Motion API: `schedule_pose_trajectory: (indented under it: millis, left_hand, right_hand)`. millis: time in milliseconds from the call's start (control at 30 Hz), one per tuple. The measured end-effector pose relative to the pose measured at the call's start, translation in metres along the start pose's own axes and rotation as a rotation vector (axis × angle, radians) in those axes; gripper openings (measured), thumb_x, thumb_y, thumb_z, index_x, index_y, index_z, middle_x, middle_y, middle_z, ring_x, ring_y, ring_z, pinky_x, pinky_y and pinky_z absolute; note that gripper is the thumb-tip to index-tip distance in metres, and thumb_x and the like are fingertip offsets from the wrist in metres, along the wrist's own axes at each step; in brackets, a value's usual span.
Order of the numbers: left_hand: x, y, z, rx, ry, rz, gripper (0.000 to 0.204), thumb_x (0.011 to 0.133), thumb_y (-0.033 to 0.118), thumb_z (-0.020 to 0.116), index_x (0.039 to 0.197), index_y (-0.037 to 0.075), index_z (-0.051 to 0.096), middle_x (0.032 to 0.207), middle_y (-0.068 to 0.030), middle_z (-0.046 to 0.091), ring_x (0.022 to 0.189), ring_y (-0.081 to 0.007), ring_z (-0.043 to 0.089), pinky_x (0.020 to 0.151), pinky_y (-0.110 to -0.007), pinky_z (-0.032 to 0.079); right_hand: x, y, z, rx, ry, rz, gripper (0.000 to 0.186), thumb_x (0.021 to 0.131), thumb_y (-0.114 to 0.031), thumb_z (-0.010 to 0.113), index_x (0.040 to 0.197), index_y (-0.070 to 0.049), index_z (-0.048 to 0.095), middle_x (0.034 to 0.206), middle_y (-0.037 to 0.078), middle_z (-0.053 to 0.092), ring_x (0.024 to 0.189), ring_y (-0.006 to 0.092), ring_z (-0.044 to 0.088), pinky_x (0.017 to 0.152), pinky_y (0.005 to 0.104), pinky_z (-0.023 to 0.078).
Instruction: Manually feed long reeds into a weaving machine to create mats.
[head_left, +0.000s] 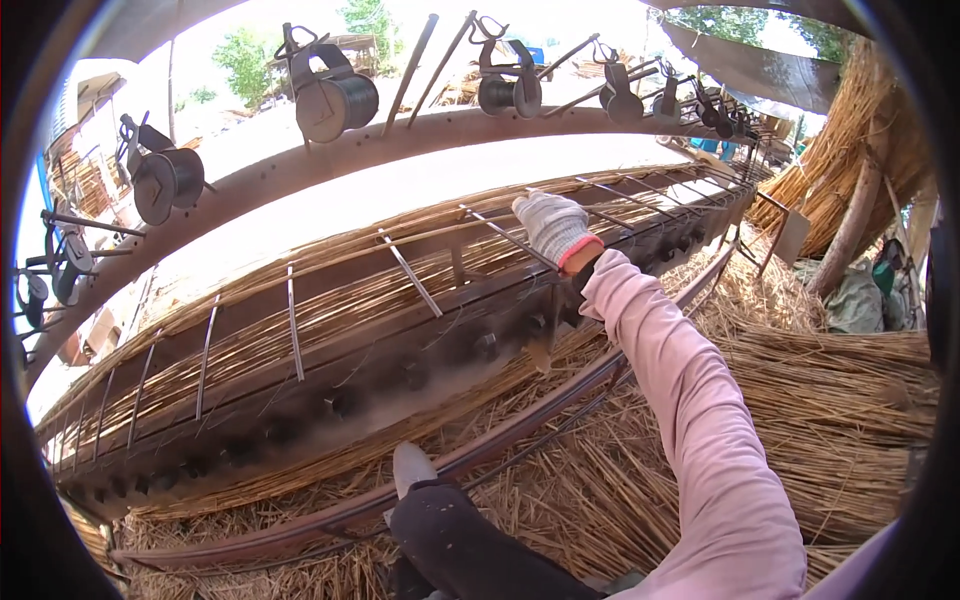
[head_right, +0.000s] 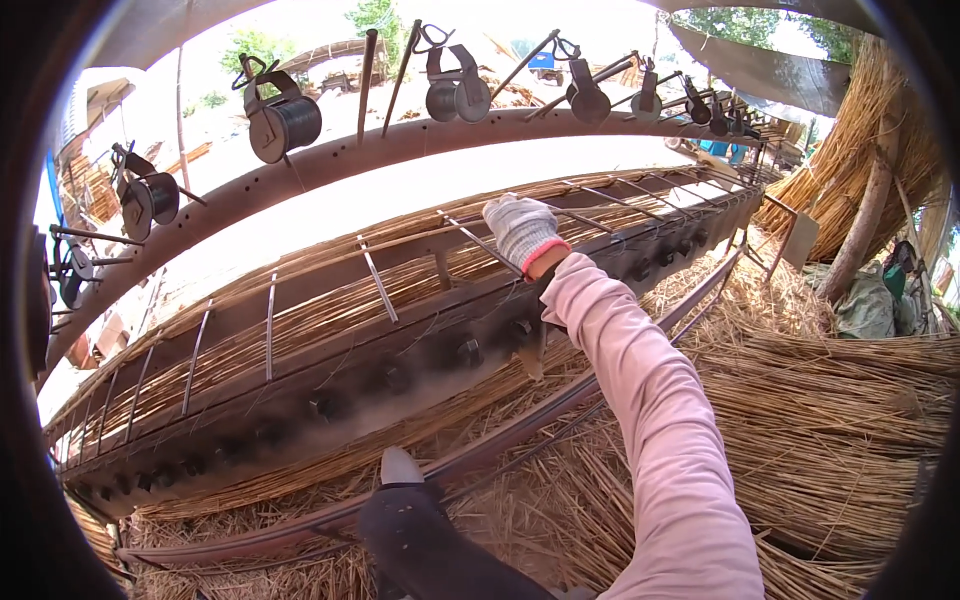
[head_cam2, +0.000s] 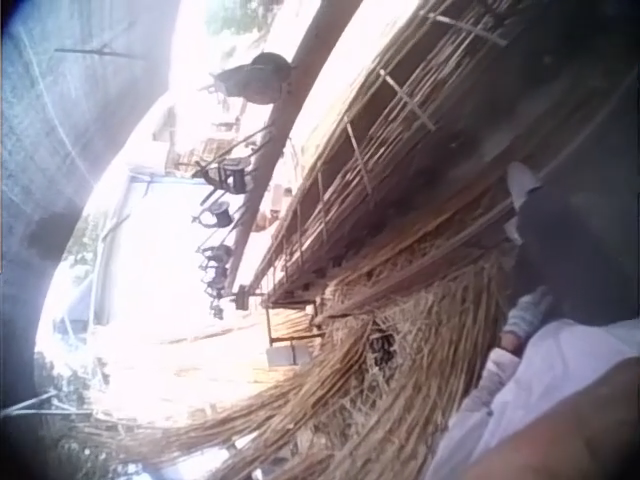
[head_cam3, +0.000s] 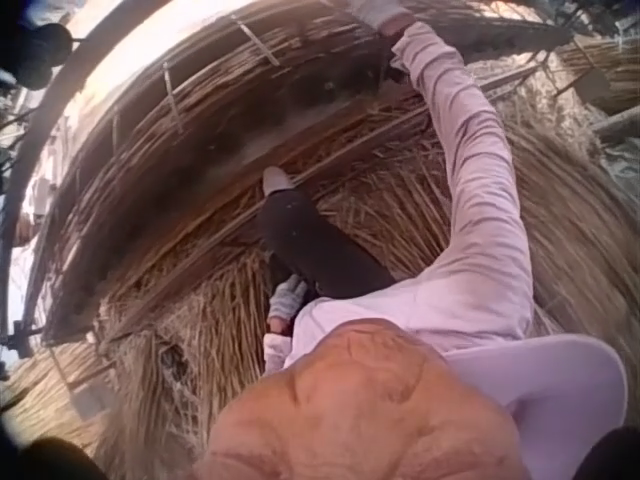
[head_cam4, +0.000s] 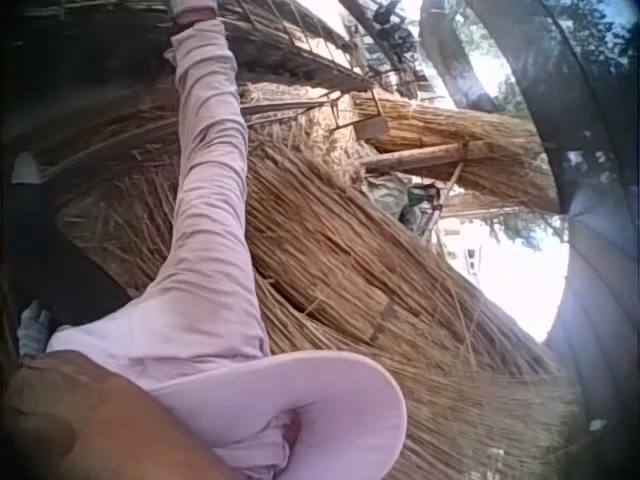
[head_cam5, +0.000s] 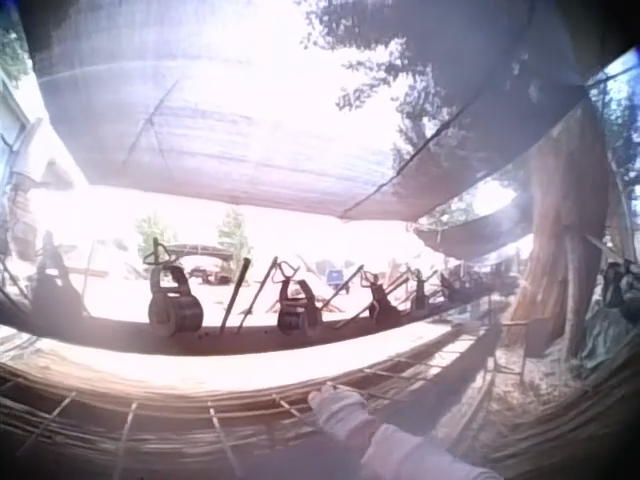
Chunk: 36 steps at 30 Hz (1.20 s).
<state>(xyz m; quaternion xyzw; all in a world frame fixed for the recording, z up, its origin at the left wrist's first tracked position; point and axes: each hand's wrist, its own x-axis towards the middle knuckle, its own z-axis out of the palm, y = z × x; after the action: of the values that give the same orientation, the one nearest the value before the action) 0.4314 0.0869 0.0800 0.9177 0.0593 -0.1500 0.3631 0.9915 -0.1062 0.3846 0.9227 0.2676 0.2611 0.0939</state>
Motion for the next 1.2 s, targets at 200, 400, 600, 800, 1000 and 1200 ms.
schedule_pose_trajectory:
  millis: [200, 400, 600, 800, 1000, 1200]
  left_hand:
    - [0.003, -0.01, -0.002, -0.214, -0.078, -0.199, 0.032, 0.098, 0.031, 0.056, 0.122, 0.014, 0.068, 0.127, -0.0177, 0.065, 0.11, -0.0374, 0.065, 0.088, -0.043, 0.055]
    - [0.001, -0.01, -0.007, -0.184, -0.027, 0.004, 0.027, 0.099, 0.02, 0.054, 0.121, 0.012, 0.068, 0.129, -0.0163, 0.064, 0.115, -0.0362, 0.063, 0.092, -0.041, 0.054]
    - [-0.003, -0.014, -0.005, -0.108, 0.033, 0.179, 0.025, 0.099, 0.014, 0.053, 0.119, 0.012, 0.067, 0.124, -0.0141, 0.065, 0.113, -0.0343, 0.063, 0.093, -0.042, 0.053]
    - [-0.009, 0.013, -0.021, -0.18, 0.015, 0.024, 0.026, 0.1, 0.024, 0.057, 0.119, 0.01, 0.067, 0.116, -0.015, 0.069, 0.105, -0.0366, 0.067, 0.091, -0.043, 0.053]
    - [-0.029, 0.019, -0.06, 0.114, 0.285, 0.055, 0.033, 0.097, 0.035, 0.061, 0.118, 0.01, 0.067, 0.115, -0.0171, 0.07, 0.106, -0.0369, 0.066, 0.091, -0.046, 0.053]
    - [-0.047, 0.015, -0.056, 0.346, 0.307, -0.107, 0.043, 0.099, 0.044, 0.055, 0.122, 0.01, 0.064, 0.117, -0.0163, 0.069, 0.106, -0.038, 0.066, 0.09, -0.049, 0.053]
  right_hand:
    - [-0.046, 0.015, -0.043, -0.12, 0.205, 0.015, 0.017, 0.092, -0.011, 0.059, 0.106, -0.006, 0.066, 0.1, 0.015, 0.069, 0.096, 0.0279, 0.071, 0.08, 0.0398, 0.059]
    - [-0.012, 0.011, -0.03, 0.038, 0.22, 0.036, 0.035, 0.089, -0.007, 0.057, 0.124, -0.001, 0.057, 0.114, 0.023, 0.065, 0.105, 0.0368, 0.065, 0.091, 0.0431, 0.054]
    - [-0.059, -0.045, -0.021, 0.401, 0.423, -0.011, 0.033, 0.093, -0.012, 0.059, 0.125, -0.006, 0.056, 0.117, 0.02, 0.063, 0.103, 0.0352, 0.066, 0.088, 0.0437, 0.056]
    - [-0.188, -0.12, -0.066, 0.56, 0.4, -0.278, 0.038, 0.087, -0.02, 0.071, 0.122, -0.009, 0.061, 0.122, 0.012, 0.061, 0.115, 0.0325, 0.059, 0.098, 0.0443, 0.05]
    - [-0.292, -0.185, -0.092, 0.797, 0.057, -0.426, 0.049, 0.091, -0.038, 0.065, 0.13, -0.007, 0.06, 0.138, 0.014, 0.055, 0.13, 0.0339, 0.051, 0.107, 0.0489, 0.04]
    - [-0.32, -0.215, -0.081, 0.816, -0.166, -0.363, 0.071, 0.091, -0.044, 0.065, 0.146, -0.004, 0.044, 0.154, 0.019, 0.039, 0.139, 0.0408, 0.041, 0.11, 0.0516, 0.039]
